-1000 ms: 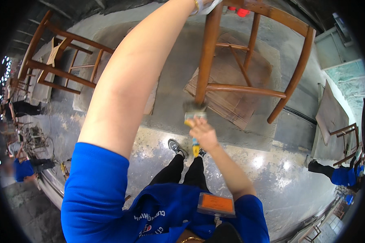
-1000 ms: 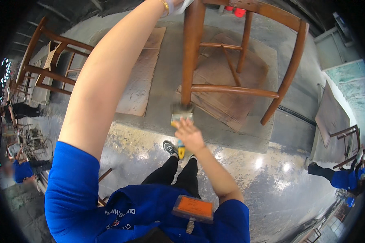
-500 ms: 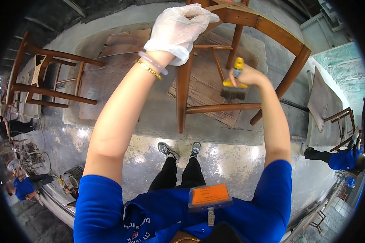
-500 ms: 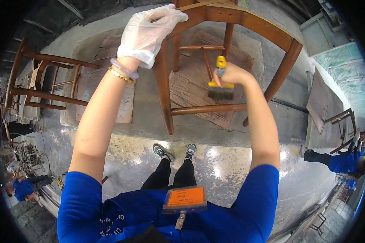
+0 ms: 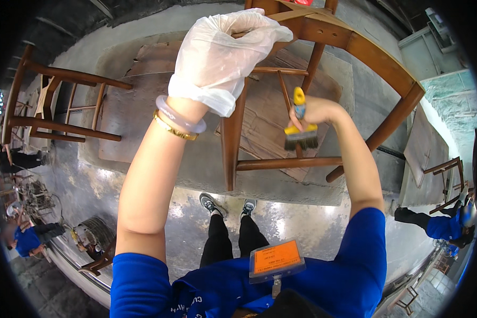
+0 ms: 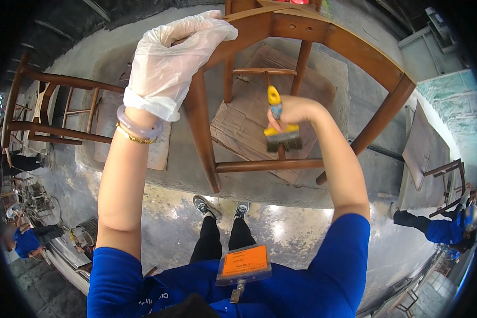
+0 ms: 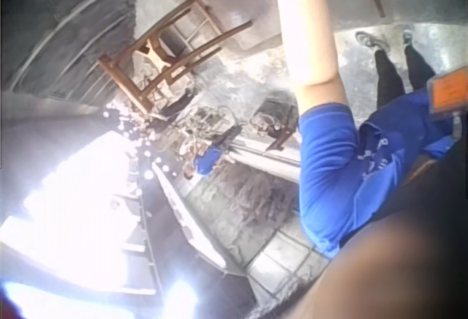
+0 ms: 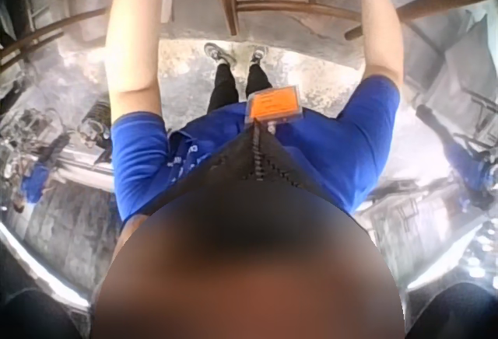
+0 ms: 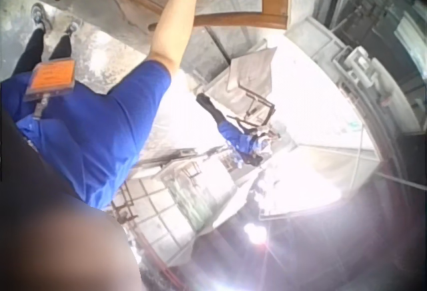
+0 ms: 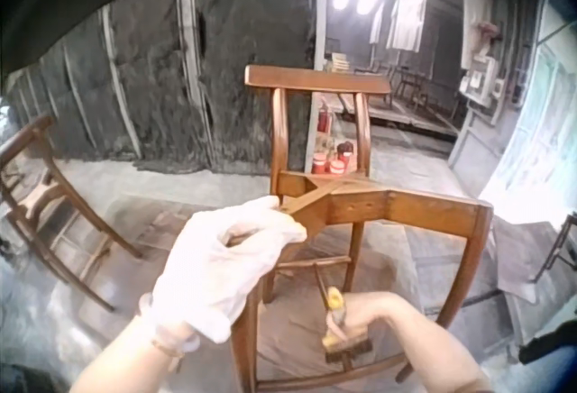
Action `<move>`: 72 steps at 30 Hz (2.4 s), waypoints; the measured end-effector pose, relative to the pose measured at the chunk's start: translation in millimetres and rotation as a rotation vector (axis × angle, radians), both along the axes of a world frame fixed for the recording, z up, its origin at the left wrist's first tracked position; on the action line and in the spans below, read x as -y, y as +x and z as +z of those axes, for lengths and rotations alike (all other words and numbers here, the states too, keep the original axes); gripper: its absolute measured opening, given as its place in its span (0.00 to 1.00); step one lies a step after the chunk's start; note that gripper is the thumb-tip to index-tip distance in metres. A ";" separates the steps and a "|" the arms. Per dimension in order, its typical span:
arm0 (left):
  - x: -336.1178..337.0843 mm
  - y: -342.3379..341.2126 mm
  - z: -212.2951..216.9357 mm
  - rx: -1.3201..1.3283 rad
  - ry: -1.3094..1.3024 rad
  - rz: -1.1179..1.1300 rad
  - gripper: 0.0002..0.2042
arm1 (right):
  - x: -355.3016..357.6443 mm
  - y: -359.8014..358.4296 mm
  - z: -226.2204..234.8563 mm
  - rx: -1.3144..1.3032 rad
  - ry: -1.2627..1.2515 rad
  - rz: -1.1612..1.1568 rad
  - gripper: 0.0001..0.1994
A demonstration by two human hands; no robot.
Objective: The person uses a yellow-handled brush to sweep dust and debris from the surfaces of wooden chairs in a workshop. They rotate and reposition the chairs to reach different areas, including legs, seat, and backrest, while another worker moves nearby.
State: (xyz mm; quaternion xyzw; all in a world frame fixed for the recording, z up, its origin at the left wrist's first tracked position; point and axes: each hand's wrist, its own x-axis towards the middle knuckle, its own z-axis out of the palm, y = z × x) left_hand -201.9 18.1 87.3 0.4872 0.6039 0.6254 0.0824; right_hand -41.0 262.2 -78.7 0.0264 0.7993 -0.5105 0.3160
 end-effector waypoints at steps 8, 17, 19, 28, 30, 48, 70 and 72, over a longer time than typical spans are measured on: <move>-9.2 6.6 1.2 0.151 -0.097 0.022 0.07 | -85.3 -110.2 -126.7 -0.495 0.651 -0.422 0.05; -29.3 -1.0 1.2 0.110 -0.008 -0.072 0.07 | -1.1 41.1 13.3 -0.201 0.212 -0.048 0.05; -31.4 2.3 2.7 0.154 0.079 -0.149 0.08 | -2.5 54.4 45.0 -0.106 0.164 -0.244 0.06; -15.8 44.3 13.1 0.142 -0.175 0.152 0.07 | -21.5 68.3 39.5 0.316 0.124 -0.465 0.10; -11.3 54.9 8.7 0.207 -0.169 0.107 0.07 | -28.8 78.2 34.8 0.267 0.071 -0.714 0.07; -4.1 79.7 -11.3 -0.038 -0.098 0.011 0.09 | 44.9 106.4 27.7 0.346 0.300 -0.742 0.10; 2.3 145.2 -8.2 -0.141 -0.301 0.202 0.29 | 164.7 147.9 -15.8 -0.068 -0.341 -1.350 0.09; 12.0 149.7 -1.7 0.131 -0.522 0.009 0.41 | 168.1 191.0 -26.4 -0.152 -0.353 -1.534 0.10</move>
